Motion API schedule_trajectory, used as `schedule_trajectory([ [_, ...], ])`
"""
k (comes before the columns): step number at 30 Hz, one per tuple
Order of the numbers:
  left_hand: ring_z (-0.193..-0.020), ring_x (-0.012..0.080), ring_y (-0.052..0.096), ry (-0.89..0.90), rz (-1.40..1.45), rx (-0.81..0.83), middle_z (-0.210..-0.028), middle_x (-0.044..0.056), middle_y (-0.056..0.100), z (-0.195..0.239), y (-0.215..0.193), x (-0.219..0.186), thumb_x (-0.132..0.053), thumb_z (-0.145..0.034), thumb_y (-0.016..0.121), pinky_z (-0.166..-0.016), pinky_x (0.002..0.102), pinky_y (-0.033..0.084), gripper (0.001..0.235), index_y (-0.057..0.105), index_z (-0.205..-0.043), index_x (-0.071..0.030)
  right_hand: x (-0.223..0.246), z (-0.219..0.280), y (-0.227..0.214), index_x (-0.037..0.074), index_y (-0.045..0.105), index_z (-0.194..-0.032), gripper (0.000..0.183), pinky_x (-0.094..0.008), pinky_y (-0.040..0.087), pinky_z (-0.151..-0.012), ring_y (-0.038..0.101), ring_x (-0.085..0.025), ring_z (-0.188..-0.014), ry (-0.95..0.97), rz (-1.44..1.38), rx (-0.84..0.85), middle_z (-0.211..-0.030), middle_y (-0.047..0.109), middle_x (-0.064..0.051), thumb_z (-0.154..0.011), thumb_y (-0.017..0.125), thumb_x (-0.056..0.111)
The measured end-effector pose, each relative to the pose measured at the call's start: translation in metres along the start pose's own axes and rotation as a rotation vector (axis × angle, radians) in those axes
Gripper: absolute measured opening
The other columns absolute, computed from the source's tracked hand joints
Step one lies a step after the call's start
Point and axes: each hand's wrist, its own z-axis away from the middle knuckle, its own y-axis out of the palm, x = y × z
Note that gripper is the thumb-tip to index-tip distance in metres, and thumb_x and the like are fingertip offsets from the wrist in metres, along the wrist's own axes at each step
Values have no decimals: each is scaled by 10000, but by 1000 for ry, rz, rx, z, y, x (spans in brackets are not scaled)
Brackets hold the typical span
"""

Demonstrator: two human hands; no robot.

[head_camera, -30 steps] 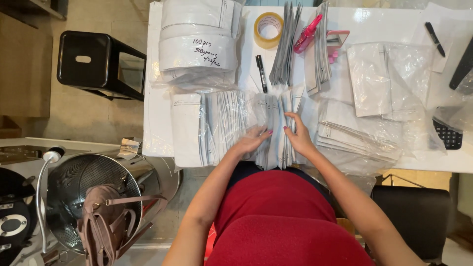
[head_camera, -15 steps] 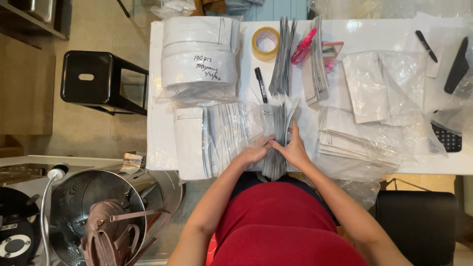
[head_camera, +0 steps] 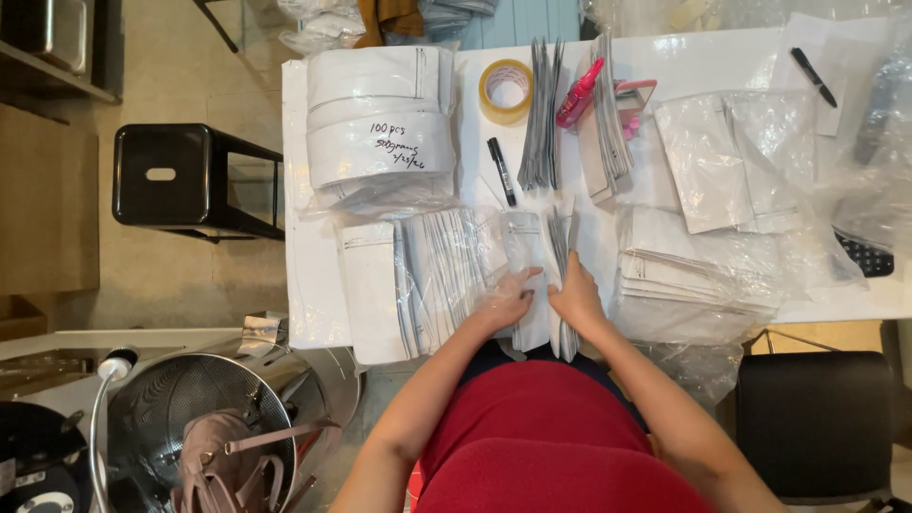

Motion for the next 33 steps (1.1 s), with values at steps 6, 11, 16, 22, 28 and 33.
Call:
schedule_trajectory([
  [6,-1170,400,646,-38,-150,-112,-1170,246,662,14,-17,-19,-212,-873,552,-998,501,537,663,436,-1515,-329,-54,-12,12,-10,424,-1532,631,-611,503,-1017,601,-537,-1228,2,19,-173,-1282,626,-383,-935,593,106],
  [11,-1218,439,611,-53,-27,-54,-1232,292,631,19,-39,-34,-146,-863,471,-1056,531,496,656,436,-1507,-262,-52,44,-64,-223,486,-1396,554,-659,421,-1043,514,-640,-1217,-121,-198,-481,-1250,552,-510,-948,643,61],
  [16,-1409,400,377,-245,36,98,-1558,214,363,27,-51,-67,-167,-937,367,-1148,446,339,662,269,-1575,-315,-46,-4,-194,-52,401,-1477,589,-519,447,-1079,579,-439,-1235,-24,-345,-650,-1390,575,-288,-964,685,-1],
  [22,-1464,310,357,-77,-64,23,-1676,104,229,28,-42,-72,-114,-956,411,-1076,395,444,714,171,-1605,-288,-45,-100,-252,-124,301,-1492,656,-439,391,-1125,510,-459,-1319,-193,-187,-718,-1440,510,-342,-938,620,24],
  [28,-1570,331,108,-200,11,85,-1662,178,238,47,-68,-118,-134,-958,357,-1066,518,391,758,40,-1605,-369,-47,-71,-214,-166,264,-1517,785,-427,304,-1182,439,-431,-1410,-219,-160,-643,-1517,437,-366,-962,756,92],
  [33,-1312,504,506,-106,-94,-154,-1472,367,427,35,-40,-73,-112,-901,503,-1096,546,453,710,378,-1559,-345,-34,-11,-157,-182,367,-1494,744,-654,376,-1096,455,-611,-1283,-277,-224,-389,-1355,492,-488,-882,718,56],
])
